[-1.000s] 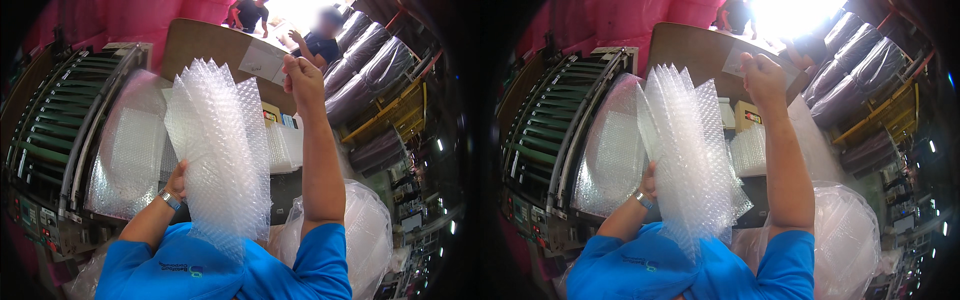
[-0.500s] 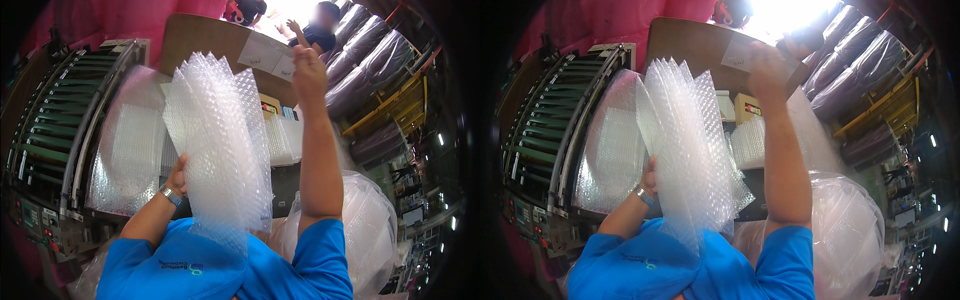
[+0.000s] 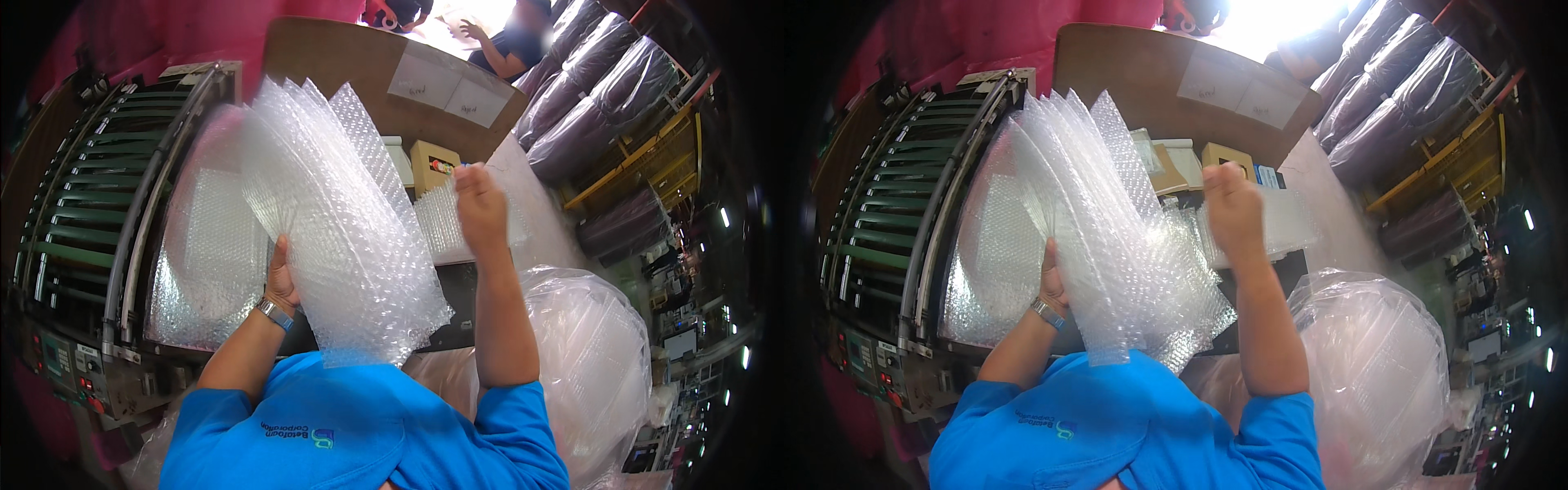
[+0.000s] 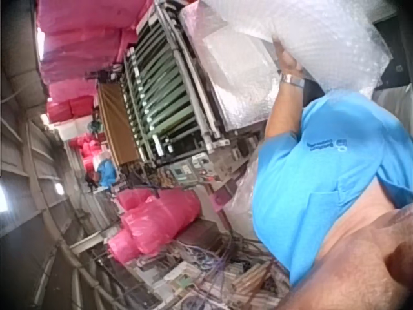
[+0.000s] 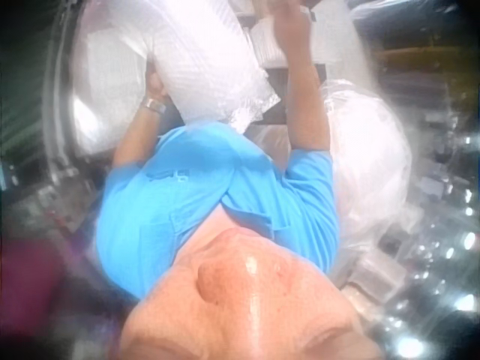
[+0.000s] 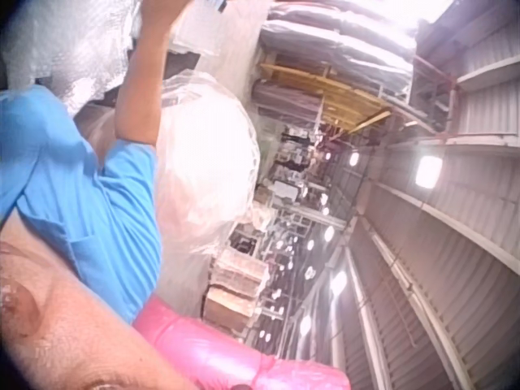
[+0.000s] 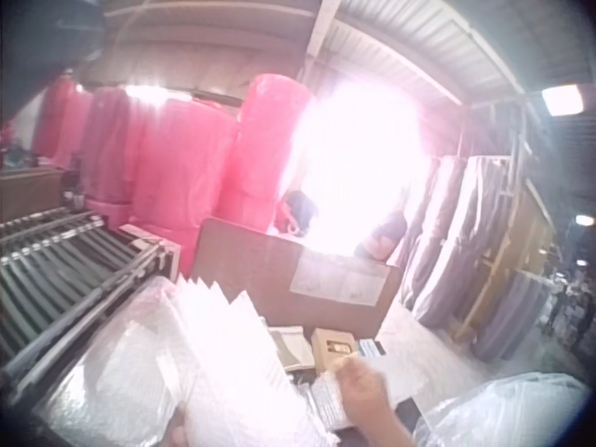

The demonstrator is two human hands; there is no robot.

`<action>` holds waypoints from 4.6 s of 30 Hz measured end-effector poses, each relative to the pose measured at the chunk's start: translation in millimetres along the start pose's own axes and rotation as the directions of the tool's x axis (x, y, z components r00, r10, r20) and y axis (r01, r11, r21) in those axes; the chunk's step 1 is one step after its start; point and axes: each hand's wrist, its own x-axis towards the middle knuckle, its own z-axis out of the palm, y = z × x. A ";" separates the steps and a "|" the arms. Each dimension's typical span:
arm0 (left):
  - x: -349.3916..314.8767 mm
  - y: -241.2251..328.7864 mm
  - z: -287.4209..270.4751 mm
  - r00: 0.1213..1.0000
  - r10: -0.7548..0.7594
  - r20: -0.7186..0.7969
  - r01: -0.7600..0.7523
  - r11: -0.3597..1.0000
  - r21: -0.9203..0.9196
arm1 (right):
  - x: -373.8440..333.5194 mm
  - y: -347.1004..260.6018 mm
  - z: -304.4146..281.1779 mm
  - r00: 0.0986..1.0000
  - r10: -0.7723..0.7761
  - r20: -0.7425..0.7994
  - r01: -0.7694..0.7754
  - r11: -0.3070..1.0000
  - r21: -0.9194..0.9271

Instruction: The person repeatedly picks up sheets of bubble wrap from a large plastic bag and places them onto a conveyor belt. The person handles the bubble wrap by hand, separating sheets and stacking them on the belt in a repetitive loop.

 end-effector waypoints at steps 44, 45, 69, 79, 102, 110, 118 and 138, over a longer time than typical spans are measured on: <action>14.1 0.4 0.7 0.969 0.203 -0.139 -0.191 0.977 0.092 | -25.4 28.3 0.1 0.964 0.261 -0.059 -0.203 0.858 0.472; 12.4 1.0 0.2 0.972 0.190 -0.140 -0.182 0.981 0.066 | -18.3 28.0 -6.1 0.942 0.291 -0.166 -0.151 0.810 0.567; -9.9 -4.3 70.7 0.942 -0.043 -0.334 0.023 0.998 -0.062 | 21.1 -39.9 27.6 0.956 -0.088 0.280 0.149 0.968 -0.204; 1.2 -16.2 -43.7 0.991 -0.106 -0.076 0.078 0.946 -0.314 | 21.7 -66.2 34.7 0.872 -0.246 0.422 0.364 0.904 -0.225; -13.8 -28.2 -1.0 0.995 -0.094 -0.017 0.093 0.995 -0.039 | -18.4 -72.5 -19.0 0.881 -0.187 0.435 0.325 0.907 -0.267; -23.2 -56.4 11.4 0.996 -0.089 -0.005 0.089 0.996 -0.018 | -63.1 -47.0 -49.0 0.872 -0.312 0.376 0.470 0.749 -0.468; -34.7 -88.9 10.6 0.993 -0.118 -0.018 0.118 0.993 -0.031 | -73.3 -43.3 -83.8 0.951 -0.167 0.260 0.245 0.921 -0.302; -17.5 -46.3 33.9 0.994 -0.049 0.096 0.027 0.977 0.213 | -74.2 -46.7 -58.4 0.990 0.093 0.104 -0.087 0.994 -0.063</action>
